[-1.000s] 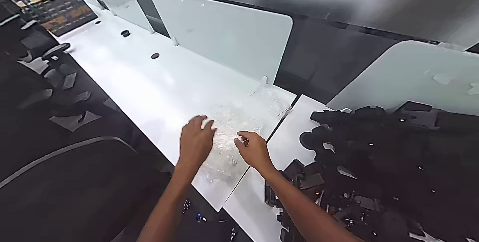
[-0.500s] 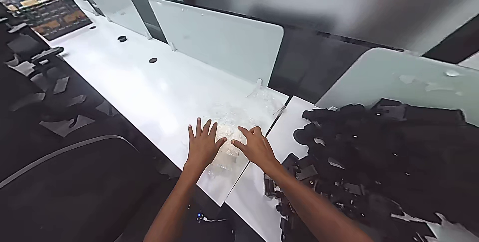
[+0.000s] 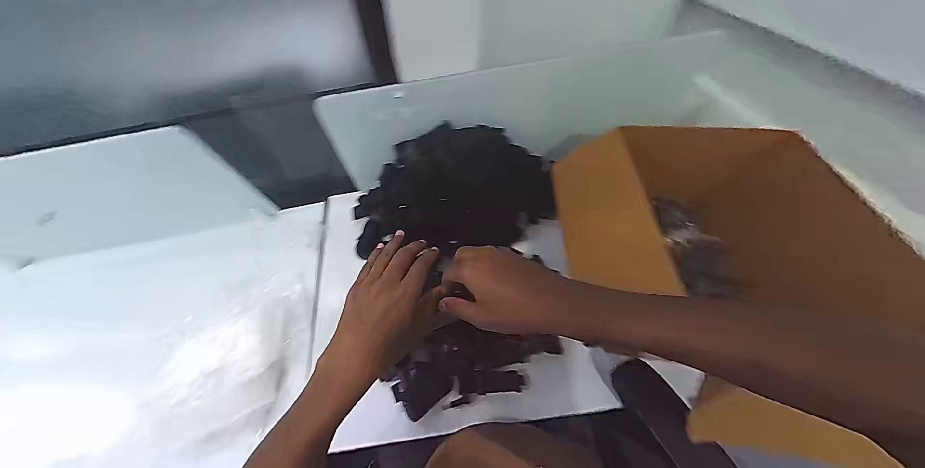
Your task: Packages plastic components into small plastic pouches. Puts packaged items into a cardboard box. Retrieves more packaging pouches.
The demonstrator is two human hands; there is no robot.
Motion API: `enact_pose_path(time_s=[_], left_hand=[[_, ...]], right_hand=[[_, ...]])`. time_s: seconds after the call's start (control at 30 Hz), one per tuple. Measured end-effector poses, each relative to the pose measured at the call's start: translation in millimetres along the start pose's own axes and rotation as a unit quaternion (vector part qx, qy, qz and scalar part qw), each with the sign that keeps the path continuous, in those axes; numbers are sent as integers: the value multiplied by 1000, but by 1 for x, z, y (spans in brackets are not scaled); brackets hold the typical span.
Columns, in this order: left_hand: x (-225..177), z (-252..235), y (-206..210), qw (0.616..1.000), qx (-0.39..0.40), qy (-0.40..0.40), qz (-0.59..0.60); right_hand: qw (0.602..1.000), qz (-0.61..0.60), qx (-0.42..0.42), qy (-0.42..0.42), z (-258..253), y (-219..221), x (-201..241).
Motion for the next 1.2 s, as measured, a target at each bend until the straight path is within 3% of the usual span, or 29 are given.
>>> enact_pose_path(time_s=[0.17, 0.3, 0.4, 0.5, 0.6, 0.83, 0.93, 1.03, 1.2], left_hand=[[-90, -113, 34, 973, -23, 182, 139], [-155, -185, 63, 912, 18, 313, 264], [-188, -234, 88, 863, 86, 403, 291], [-209, -281, 113, 818, 270, 422, 282], [-225, -321, 140, 770, 449, 409, 196], [-238, -353, 189, 662, 636, 393, -47], [-238, -355, 194, 646, 678, 346, -59], [-234, -351, 196, 638, 688, 343, -43], [-228, -351, 198, 652, 665, 361, -53]], right_hand=[[963, -192, -141, 123, 111, -8, -136], [898, -276, -264, 219, 174, 3, -230], [879, -266, -255, 303, 191, 11, -285], [899, -235, -156, 336, 184, 17, -328], [920, -178, -28, 347, 158, 20, -352], [905, -222, 146, 331, 84, 43, -370], [901, -247, 134, 331, 66, 61, -367], [916, -254, 33, 310, 48, 105, -371], [891, -255, 113, 359, 46, 106, -372]])
Point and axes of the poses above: each hand's wrist, its own z-axis away from the middle knuckle, its own y-axis out of the palm, x = y × z, the point moved 2 cm from there along -z, towards the middle knuckle, and after that the axes turned 15 degrees about y, right-handed, at the moved point
